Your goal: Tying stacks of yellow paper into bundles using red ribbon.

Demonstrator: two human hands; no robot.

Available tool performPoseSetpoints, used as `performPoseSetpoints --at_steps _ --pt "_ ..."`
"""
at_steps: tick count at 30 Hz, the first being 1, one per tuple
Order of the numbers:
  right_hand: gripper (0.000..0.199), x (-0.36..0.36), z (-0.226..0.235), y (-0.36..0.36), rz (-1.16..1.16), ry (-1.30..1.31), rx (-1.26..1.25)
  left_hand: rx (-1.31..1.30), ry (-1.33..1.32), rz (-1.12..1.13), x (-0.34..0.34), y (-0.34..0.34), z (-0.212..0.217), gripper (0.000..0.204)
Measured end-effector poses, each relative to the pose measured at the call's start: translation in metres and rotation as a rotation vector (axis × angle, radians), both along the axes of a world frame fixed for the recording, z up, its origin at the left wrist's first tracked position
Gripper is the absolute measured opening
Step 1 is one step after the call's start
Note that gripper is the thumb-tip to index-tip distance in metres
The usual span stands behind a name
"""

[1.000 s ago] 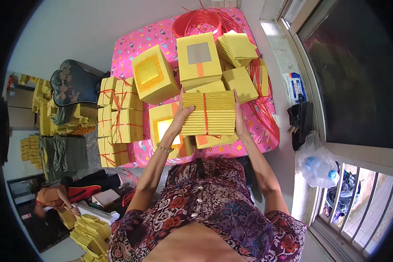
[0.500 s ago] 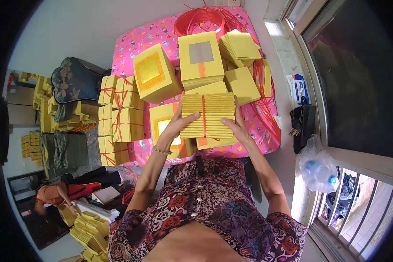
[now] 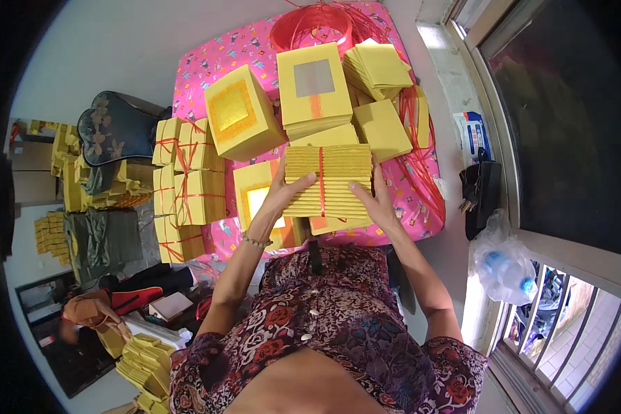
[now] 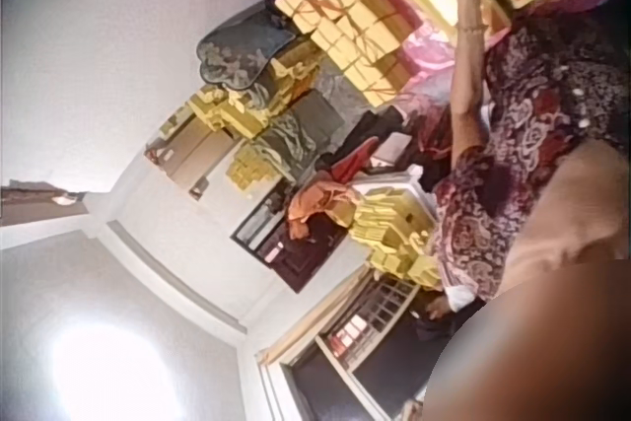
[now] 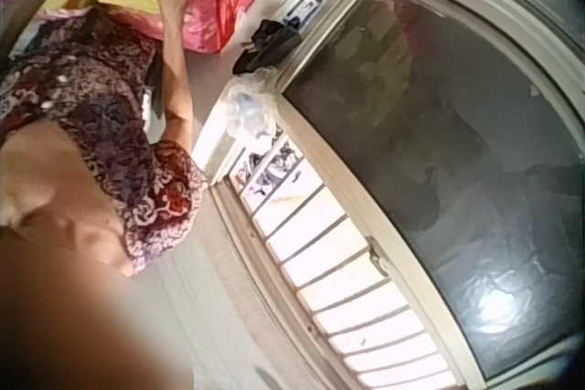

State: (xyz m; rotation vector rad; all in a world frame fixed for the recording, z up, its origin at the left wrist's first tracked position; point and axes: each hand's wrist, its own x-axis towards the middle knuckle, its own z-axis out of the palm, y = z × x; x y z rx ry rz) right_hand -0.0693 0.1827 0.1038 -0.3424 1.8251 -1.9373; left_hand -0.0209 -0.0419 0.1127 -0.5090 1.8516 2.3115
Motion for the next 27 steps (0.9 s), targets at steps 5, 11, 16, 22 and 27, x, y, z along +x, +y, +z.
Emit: performPoseSetpoints --at_steps 5,11,16,22,27 --pt "0.068 0.008 0.0 0.009 0.038 -0.14 0.033 -0.157 0.103 0.006 0.005 0.0 -0.003 0.104" --pt "0.066 0.014 0.0 0.009 0.062 -0.011 0.187 0.012 0.005 -0.005 0.011 -0.002 -0.002 0.096" --pt "0.065 0.009 -0.003 0.011 0.123 -0.053 0.164 0.09 -0.044 -0.018 0.01 -0.003 0.009 0.099" --pt "0.066 0.029 -0.001 0.01 -0.013 -0.036 0.046 -0.01 0.122 -0.052 0.02 -0.008 -0.002 0.109" --pt "0.071 0.03 0.005 0.009 0.085 0.166 0.156 0.104 0.01 -0.072 0.028 -0.001 0.008 0.112"
